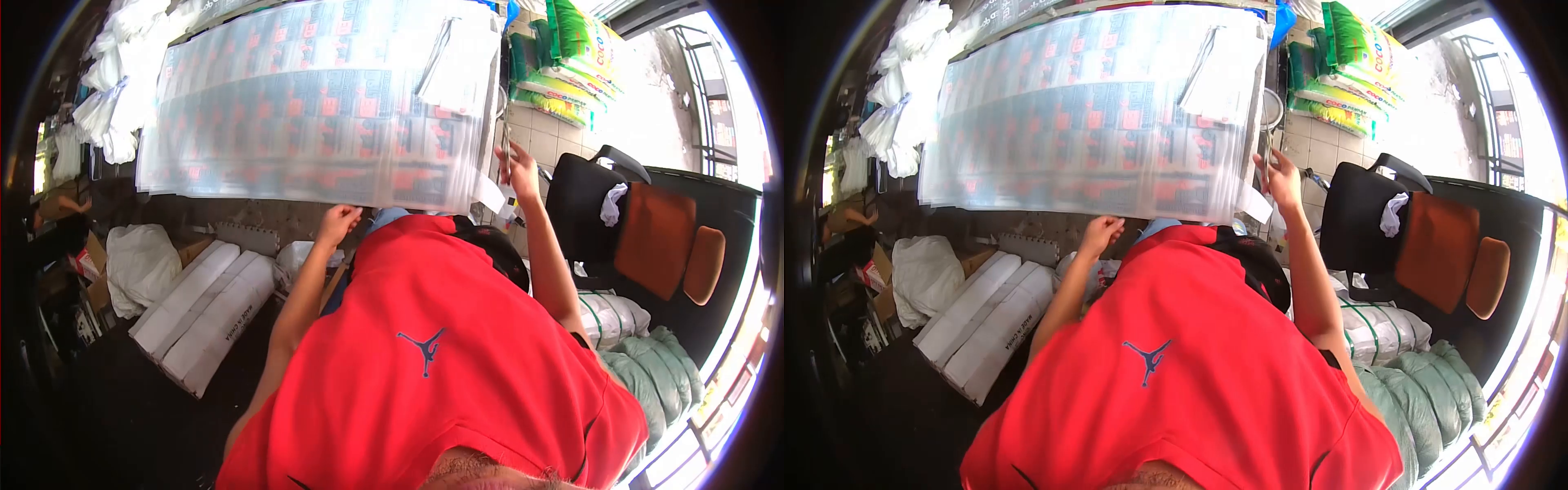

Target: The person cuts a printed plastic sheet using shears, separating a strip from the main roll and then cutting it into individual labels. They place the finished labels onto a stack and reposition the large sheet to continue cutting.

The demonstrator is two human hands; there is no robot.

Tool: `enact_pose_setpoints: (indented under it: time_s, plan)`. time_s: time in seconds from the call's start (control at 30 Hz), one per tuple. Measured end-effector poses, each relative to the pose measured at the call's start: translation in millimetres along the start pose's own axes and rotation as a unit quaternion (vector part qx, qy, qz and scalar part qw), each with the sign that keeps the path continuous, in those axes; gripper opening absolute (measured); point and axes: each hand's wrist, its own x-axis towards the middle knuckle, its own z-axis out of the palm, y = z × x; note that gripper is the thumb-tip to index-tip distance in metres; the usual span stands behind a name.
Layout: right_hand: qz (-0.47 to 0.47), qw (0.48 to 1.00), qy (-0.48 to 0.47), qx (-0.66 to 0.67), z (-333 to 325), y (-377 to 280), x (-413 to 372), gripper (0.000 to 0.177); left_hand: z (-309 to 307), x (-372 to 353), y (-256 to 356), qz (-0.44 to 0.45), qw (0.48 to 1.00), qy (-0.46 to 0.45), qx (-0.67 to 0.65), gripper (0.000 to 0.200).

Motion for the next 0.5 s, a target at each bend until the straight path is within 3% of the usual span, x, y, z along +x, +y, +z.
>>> enact_pose_setpoints:
  time_s: [0.07, 0.17, 0.27, 0.33, 0.5]
  plan:
    - [-0.001, 1.0, -0.004, 0.014, 9, -13, 15, 0.057, -20, -11, -30, -0.009, 1.0, 0.018, -0.003, 0.023]
    - [0.069, 0.991, -0.008, 0.115, 25, -21, 25, 0.039, -32, -21, -46, -0.049, 0.993, 0.097, -0.049, 0.022]
    - [0.11, 0.99, 0.015, 0.086, 48, -34, 15, 0.039, -39, -36, -51, -0.069, 0.98, 0.132, -0.132, 0.021]
    - [0.096, 0.988, -0.009, 0.119, 54, -32, 14, 0.038, -38, -35, -43, -0.044, 0.972, 0.13, -0.191, 0.02]
    - [0.073, 0.991, 0.065, 0.088, 54, -28, 19, 0.028, -50, -16, -19, -0.01, 0.956, 0.175, -0.234, 0.016]
